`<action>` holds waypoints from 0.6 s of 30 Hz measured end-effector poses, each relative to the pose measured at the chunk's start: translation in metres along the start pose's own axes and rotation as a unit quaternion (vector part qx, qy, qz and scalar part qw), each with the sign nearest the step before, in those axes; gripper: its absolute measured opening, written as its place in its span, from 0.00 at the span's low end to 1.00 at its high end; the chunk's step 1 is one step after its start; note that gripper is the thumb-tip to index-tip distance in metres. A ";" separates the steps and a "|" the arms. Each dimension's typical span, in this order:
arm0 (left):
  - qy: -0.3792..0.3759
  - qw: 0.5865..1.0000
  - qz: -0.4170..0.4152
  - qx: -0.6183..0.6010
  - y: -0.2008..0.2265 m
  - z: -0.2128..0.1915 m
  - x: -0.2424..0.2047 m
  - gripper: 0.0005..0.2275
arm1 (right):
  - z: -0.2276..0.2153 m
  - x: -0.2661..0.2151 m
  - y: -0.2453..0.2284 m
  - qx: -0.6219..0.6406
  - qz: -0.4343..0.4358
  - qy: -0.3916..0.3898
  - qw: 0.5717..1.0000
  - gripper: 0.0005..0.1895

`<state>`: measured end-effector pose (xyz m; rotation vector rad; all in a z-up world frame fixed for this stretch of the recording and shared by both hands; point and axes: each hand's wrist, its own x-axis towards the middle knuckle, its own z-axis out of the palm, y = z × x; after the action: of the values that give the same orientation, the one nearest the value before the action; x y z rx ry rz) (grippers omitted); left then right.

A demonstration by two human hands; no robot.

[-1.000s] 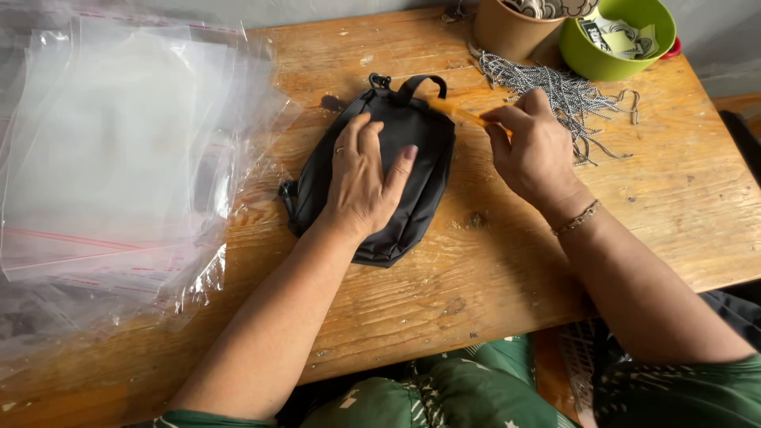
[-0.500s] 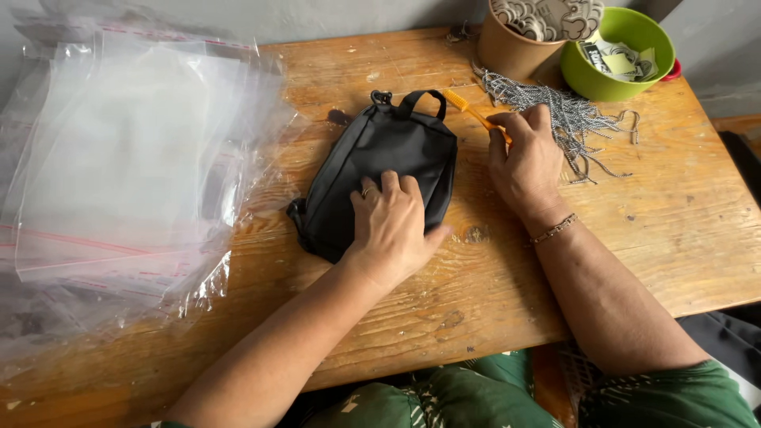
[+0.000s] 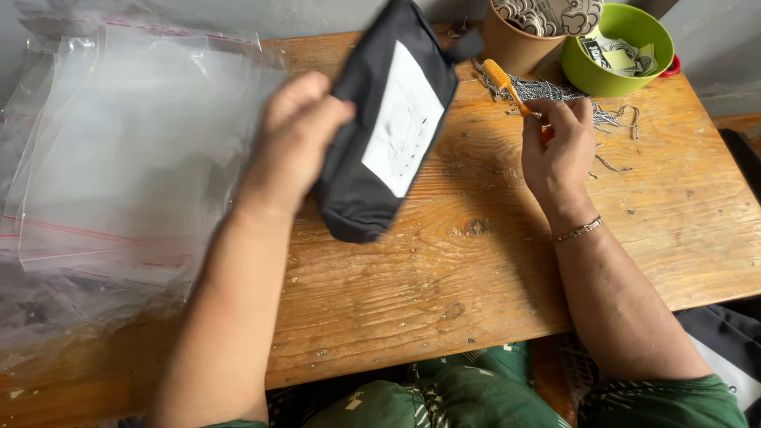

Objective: The person smooths a small black pouch with a toothbrush, places a printed paper insert inside, and then attaches a metal chain to a decorative tag. The tag is then affixed to the pouch, completing the assembly.

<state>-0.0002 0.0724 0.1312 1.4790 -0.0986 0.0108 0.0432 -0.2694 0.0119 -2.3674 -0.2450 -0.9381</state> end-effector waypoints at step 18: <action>-0.068 0.798 0.025 0.599 -0.086 0.056 -0.025 0.50 | 0.014 -0.022 -0.080 -0.036 -0.072 -0.194 0.978 0.08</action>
<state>-0.0227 0.0101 0.0490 2.7613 -0.2828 0.0104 0.0060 -0.1952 0.0246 -2.6153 -0.5478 -0.5456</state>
